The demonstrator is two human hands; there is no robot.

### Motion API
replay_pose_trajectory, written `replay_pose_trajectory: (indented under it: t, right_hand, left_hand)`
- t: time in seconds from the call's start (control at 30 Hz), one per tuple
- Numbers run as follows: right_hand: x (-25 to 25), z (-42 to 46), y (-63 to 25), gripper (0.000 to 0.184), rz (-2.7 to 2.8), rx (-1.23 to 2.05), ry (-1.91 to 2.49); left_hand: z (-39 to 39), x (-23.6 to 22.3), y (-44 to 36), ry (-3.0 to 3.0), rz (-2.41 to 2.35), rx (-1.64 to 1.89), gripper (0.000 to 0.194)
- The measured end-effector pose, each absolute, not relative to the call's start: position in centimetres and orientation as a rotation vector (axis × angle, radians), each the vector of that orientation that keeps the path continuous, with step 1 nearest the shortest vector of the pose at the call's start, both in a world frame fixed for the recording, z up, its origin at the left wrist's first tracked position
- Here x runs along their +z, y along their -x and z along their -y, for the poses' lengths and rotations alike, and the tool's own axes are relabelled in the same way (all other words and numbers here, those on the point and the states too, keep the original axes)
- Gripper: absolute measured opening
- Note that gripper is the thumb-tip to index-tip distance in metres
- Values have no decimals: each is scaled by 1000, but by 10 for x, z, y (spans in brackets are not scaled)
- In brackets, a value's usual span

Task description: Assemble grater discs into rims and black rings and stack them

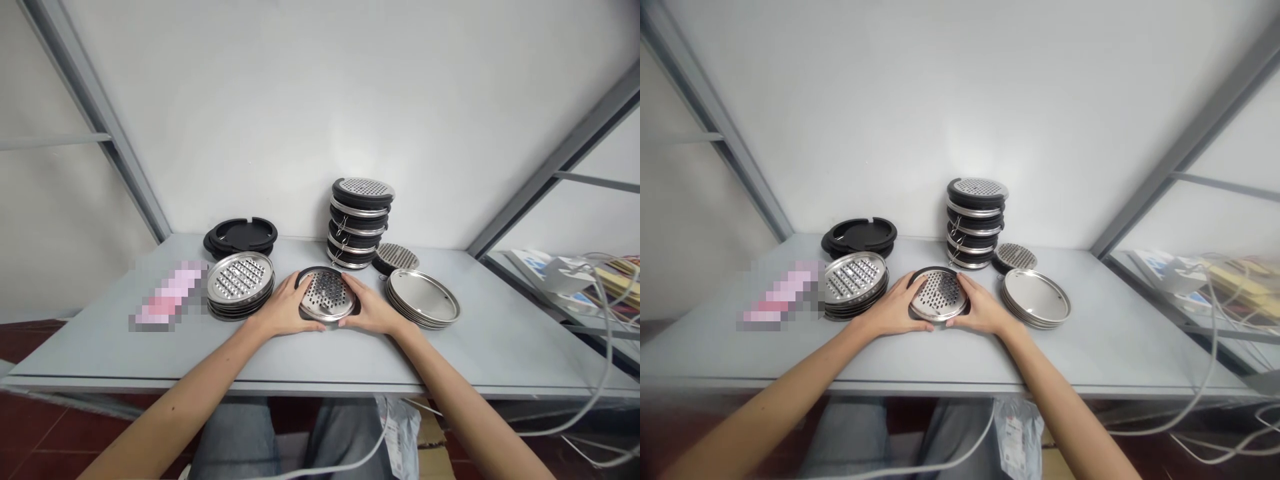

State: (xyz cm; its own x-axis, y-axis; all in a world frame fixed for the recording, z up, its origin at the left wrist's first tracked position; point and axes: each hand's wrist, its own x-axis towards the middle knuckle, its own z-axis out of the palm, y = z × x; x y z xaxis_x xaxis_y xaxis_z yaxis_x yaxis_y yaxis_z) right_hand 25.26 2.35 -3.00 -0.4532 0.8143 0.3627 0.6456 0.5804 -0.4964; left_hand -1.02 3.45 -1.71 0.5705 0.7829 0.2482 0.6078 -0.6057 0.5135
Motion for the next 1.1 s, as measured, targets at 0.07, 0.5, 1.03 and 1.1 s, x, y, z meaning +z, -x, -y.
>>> replay_pose_trajectory:
  t: [0.07,0.5,1.03,1.1]
  right_hand:
    - [-30,-25,-256,107,2219,408,1179]
    - [-18,-25,-264,63,1838,680,1171]
    - [-11,-14,-256,51,1924,307,1019]
    - [-10,-12,-252,50,1962,219,984]
  left_hand:
    - [-35,-17,10,-2424,-1103,696,101]
    - [-41,-12,7,-2264,-1065,1028,46]
    - [-32,-8,2,-2489,-866,1363,26]
    - [-31,-8,2,-2508,-869,1354,26]
